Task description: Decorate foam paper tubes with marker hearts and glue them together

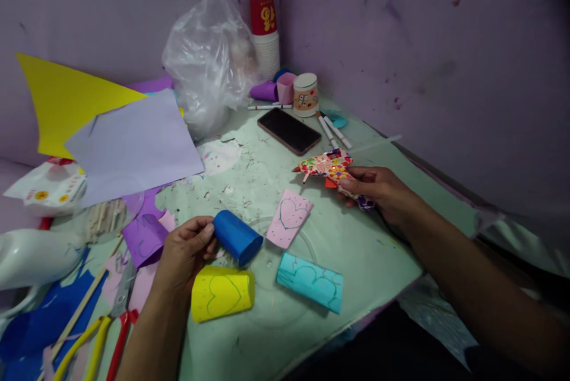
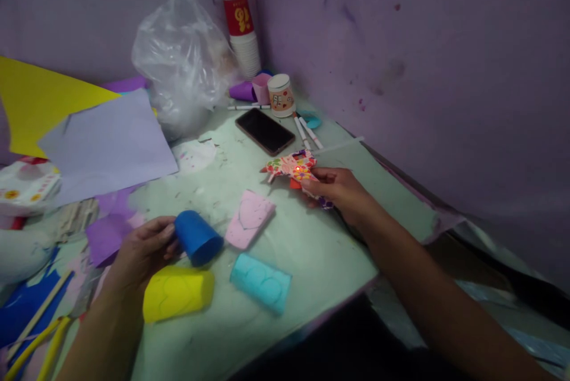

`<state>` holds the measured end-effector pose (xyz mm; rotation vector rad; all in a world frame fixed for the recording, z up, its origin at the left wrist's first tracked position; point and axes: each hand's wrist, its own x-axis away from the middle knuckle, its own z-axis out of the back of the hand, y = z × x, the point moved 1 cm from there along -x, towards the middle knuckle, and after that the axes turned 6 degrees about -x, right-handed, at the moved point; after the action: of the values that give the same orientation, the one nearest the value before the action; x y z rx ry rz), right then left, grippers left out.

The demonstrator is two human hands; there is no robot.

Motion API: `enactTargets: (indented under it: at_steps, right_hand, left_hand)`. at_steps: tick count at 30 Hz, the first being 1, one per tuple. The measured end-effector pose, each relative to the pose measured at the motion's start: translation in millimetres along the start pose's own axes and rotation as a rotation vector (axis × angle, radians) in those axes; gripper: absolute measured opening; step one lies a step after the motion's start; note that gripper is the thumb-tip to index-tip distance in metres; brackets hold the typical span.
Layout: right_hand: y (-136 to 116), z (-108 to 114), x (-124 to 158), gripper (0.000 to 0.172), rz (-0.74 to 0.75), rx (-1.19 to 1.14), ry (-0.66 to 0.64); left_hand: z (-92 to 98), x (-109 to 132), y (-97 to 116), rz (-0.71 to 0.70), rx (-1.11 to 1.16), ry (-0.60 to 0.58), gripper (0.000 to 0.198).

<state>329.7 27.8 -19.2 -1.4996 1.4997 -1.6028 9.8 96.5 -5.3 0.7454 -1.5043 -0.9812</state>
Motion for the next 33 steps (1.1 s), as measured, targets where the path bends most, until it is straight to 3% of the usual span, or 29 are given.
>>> enactTargets:
  at_steps: [5,10,13,18,20,22,24,27,30,33]
  right_hand:
    - [0.8,1.3,0.1,0.031,-0.015,0.078,0.104]
    - [4.0,6.9,0.6,0.033,-0.033,0.144,0.088]
    - [-0.2,8.8,7.1,0.036,0.056,0.414,0.082]
    - [-22.5,4.7,24.3,0.049,0.190,1.148,0.227]
    - [-34.1,-1.6,31.1,0.052,0.261,1.245,0.291]
    - [-44.7,-12.6,36.8,0.048,0.376,1.179,0.287]
    - [-52.6,-28.4,40.8,0.037,0.499,1.039,0.199]
    - [-57.0,-57.9,44.0,0.023,0.704,0.890,-0.032]
    - [-52.0,-85.7,45.3,0.018,0.830,0.910,-0.282]
    - [-40.4,-103.2,46.1,0.020,0.836,1.037,-0.452]
  left_hand:
    - [-2.0,-1.6,-2.5,-0.029,-0.038,0.057,0.027]
    - [-3.3,-0.5,-2.8,-0.051,-0.080,0.093,0.029]
    - [-3.5,1.0,-2.4,-0.055,-0.097,0.093,0.028]
    - [-4.0,0.3,-0.8,-0.055,-0.088,0.087,0.031]
    - [-5.0,0.3,0.5,-0.044,-0.085,0.070,0.035]
    - [-6.0,0.9,1.6,-0.038,-0.091,0.048,0.038]
    - [-6.3,2.2,2.1,-0.052,-0.093,0.030,0.039]
    - [-4.9,5.1,2.0,-0.084,-0.072,0.027,0.037]
    - [-1.7,8.8,2.4,-0.116,-0.042,0.066,0.038]
    - [1.1,14.0,4.3,-0.178,-0.090,0.120,0.035]
